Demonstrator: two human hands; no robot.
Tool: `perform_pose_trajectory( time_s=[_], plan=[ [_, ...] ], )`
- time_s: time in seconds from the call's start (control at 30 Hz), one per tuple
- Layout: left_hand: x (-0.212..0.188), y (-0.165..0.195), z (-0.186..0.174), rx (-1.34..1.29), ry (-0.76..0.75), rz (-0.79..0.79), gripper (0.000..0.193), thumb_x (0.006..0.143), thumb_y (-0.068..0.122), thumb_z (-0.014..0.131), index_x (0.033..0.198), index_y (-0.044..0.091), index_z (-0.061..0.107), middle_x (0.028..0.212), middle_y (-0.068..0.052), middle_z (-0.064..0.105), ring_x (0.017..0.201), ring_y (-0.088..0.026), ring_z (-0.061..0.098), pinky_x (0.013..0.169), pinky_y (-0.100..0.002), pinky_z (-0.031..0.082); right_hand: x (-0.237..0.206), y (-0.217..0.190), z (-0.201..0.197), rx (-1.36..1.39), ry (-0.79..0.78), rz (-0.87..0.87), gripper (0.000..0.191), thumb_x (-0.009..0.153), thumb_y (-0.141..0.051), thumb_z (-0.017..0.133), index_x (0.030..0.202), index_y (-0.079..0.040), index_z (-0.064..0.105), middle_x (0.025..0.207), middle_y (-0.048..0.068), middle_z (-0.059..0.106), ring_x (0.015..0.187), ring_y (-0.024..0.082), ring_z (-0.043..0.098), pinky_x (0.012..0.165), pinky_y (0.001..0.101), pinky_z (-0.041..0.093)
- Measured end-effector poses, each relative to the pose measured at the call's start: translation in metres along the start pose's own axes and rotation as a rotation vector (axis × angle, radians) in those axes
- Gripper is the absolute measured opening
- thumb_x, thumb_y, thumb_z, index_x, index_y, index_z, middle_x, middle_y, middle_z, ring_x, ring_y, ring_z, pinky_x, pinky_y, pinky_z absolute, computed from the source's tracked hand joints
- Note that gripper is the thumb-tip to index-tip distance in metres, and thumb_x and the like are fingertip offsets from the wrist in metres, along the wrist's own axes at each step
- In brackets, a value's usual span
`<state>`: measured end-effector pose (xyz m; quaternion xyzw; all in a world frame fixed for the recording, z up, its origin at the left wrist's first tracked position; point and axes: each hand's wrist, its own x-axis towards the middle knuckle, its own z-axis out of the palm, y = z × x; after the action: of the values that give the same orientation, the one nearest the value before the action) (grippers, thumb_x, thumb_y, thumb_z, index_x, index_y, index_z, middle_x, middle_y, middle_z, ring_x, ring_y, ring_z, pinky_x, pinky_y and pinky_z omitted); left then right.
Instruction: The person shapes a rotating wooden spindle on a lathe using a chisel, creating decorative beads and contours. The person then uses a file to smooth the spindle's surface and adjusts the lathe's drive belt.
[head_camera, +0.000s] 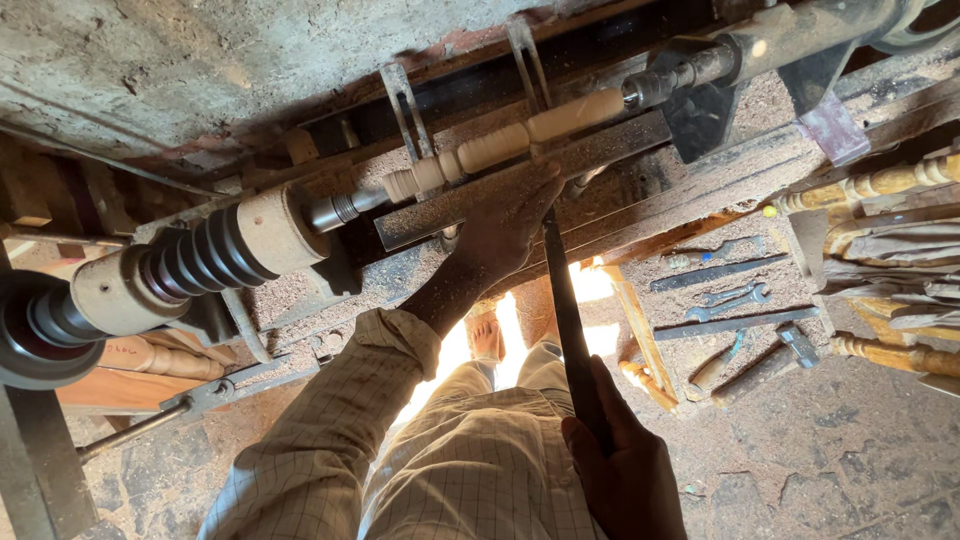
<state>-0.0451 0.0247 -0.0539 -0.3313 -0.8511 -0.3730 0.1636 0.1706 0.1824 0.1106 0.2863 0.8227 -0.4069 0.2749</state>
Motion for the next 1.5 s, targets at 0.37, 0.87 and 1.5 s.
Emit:
perform_pose_trajectory(
  time_s=[0.37,0.87,1.5],
  plan=[
    [0.005,0.006,-0.005,-0.093,-0.129,-0.158,0.063,0.092,-0.007,0.071,0.15,0.012,0.053,0.155,-0.013,0.053,0.113,-0.024,0.067,0.092,-0.033,0.064,-0.005,-0.01,-0.006,-0.026,0.051,-0.155,0.077,0.087,-0.032,0.071,0.156,-0.019,0.041,0.13,0.014,0.071,0.117,0.022,0.07,0.095,0.0371,0.054],
    [0.027,0.023,0.03,0.013,0.054,-0.071,0.036,0.097,0.021,0.077,0.132,0.013,0.069,0.14,-0.006,0.066,0.137,-0.024,0.06,0.121,-0.04,0.047,0.072,0.069,-0.147,0.105,-0.165,-0.083,0.066,0.093,-0.018,0.07,0.156,-0.031,0.054,0.072,0.005,0.07,0.036,0.012,0.044,0.031,0.0306,0.041],
    [0.034,0.023,0.074,0.237,0.174,-0.168,0.038,0.102,0.031,0.068,0.136,0.016,0.064,0.144,-0.003,0.062,0.137,-0.021,0.06,0.12,-0.042,0.047,0.124,0.027,-0.227,-0.237,-0.251,-0.046,0.064,0.093,-0.026,0.071,0.154,-0.03,0.05,0.054,0.008,0.053,0.037,0.016,0.041,0.036,0.0334,0.038]
  ],
)
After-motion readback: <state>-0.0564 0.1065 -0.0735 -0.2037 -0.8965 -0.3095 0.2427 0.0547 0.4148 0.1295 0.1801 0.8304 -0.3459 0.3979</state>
